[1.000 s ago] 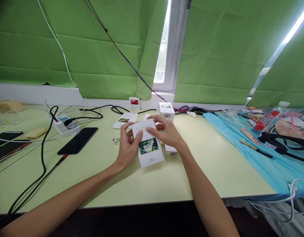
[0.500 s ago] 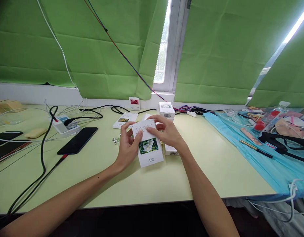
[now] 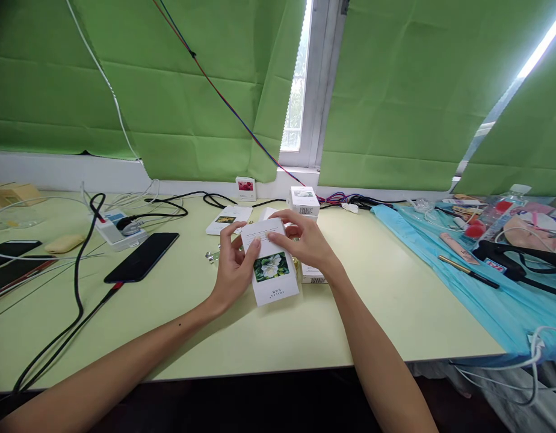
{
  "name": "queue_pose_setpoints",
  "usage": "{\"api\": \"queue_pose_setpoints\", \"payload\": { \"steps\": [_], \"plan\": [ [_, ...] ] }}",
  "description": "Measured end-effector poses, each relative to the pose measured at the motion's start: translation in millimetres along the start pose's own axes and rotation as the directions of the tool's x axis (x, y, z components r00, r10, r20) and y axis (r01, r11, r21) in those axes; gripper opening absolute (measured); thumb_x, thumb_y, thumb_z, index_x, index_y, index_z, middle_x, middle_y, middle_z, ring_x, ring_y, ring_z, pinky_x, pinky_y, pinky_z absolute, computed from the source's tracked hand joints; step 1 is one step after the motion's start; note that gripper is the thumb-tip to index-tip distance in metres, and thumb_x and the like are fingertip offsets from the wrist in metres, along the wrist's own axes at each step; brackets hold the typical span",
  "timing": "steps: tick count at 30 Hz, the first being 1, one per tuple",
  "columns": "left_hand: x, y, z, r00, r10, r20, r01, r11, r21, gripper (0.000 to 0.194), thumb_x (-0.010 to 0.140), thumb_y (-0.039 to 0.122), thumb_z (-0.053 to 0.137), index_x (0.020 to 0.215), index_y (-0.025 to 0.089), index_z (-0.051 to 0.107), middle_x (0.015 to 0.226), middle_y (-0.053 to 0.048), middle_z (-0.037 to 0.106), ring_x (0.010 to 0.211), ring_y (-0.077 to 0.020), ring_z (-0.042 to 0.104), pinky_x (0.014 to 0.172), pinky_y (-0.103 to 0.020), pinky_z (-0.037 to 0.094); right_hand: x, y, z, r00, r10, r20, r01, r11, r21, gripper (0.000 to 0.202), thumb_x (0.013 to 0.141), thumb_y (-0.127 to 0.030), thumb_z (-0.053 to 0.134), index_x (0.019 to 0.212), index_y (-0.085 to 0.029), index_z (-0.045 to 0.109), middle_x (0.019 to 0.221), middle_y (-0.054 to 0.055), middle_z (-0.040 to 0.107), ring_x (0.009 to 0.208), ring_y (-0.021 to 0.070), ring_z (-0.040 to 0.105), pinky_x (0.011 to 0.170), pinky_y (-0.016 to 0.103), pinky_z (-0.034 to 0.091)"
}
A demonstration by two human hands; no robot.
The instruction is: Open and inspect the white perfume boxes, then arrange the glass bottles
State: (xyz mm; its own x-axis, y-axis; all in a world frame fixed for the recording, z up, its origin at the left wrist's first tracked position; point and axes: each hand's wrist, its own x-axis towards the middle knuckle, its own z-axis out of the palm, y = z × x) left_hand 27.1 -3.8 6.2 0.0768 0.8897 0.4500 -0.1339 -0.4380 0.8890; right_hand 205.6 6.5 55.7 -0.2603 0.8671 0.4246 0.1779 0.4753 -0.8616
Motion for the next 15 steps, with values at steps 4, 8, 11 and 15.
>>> {"api": "queue_pose_setpoints", "payload": {
  "steps": [4, 8, 11, 15],
  "plan": [
    [0.2, -0.3, -0.7, 1.0, 0.013, 0.008, -0.013, 1.0, 0.015, 0.046, 0.094, 0.047, 0.063, 0.133, 0.035, 0.041, 0.113, -0.004, 0.065, 0.068, -0.011, 0.066, 0.056, -0.023, 0.056, 0.3, 0.7, 0.0, 1.0, -0.001, 0.003, 0.001, 1.0, 0.002, 0.032, 0.084, -0.042, 0.074, 0.109, -0.025, 0.066, 0.106, 0.004, 0.068, 0.08, 0.0173, 0.069, 0.064, 0.029, 0.059],
    [0.3, -2.4, -1.7, 0.999, 0.033, 0.002, -0.033, 0.999, 0.042, 0.047, 0.094, 0.047, 0.062, 0.136, 0.036, 0.044, 0.111, -0.004, 0.065, 0.069, -0.0109, 0.063, 0.057, -0.023, 0.055, 0.3, -0.1, 0.1, 1.0, 0.013, 0.008, -0.013, 1.0, 0.003, 0.03, 0.084, -0.042, 0.074, 0.107, -0.024, 0.066, 0.103, 0.004, 0.069, 0.08, 0.0178, 0.07, 0.063, 0.03, 0.059],
    [0.2, -4.0, -2.4, 0.999, 0.039, -0.001, -0.038, 0.997, 0.065, 0.046, 0.095, 0.048, 0.062, 0.136, 0.035, 0.046, 0.109, -0.003, 0.064, 0.069, -0.0114, 0.062, 0.057, -0.024, 0.055, 0.0, -1.3, 0.1, 1.0, 0.02, 0.005, -0.02, 1.0, 0.006, 0.029, 0.084, -0.042, 0.075, 0.105, -0.024, 0.066, 0.101, 0.004, 0.069, 0.08, 0.0181, 0.07, 0.062, 0.03, 0.059],
    [0.3, -3.8, -2.7, 0.999, 0.037, -0.001, -0.037, 0.996, 0.083, 0.043, 0.095, 0.049, 0.061, 0.133, 0.035, 0.047, 0.107, -0.003, 0.064, 0.07, -0.012, 0.063, 0.058, -0.024, 0.055, -0.1, -1.6, -0.1, 1.0, 0.007, 0.004, -0.007, 1.0, 0.004, 0.028, 0.084, -0.041, 0.074, 0.105, -0.024, 0.066, 0.102, 0.004, 0.068, 0.081, 0.0184, 0.07, 0.063, 0.03, 0.059]
  ]
}}
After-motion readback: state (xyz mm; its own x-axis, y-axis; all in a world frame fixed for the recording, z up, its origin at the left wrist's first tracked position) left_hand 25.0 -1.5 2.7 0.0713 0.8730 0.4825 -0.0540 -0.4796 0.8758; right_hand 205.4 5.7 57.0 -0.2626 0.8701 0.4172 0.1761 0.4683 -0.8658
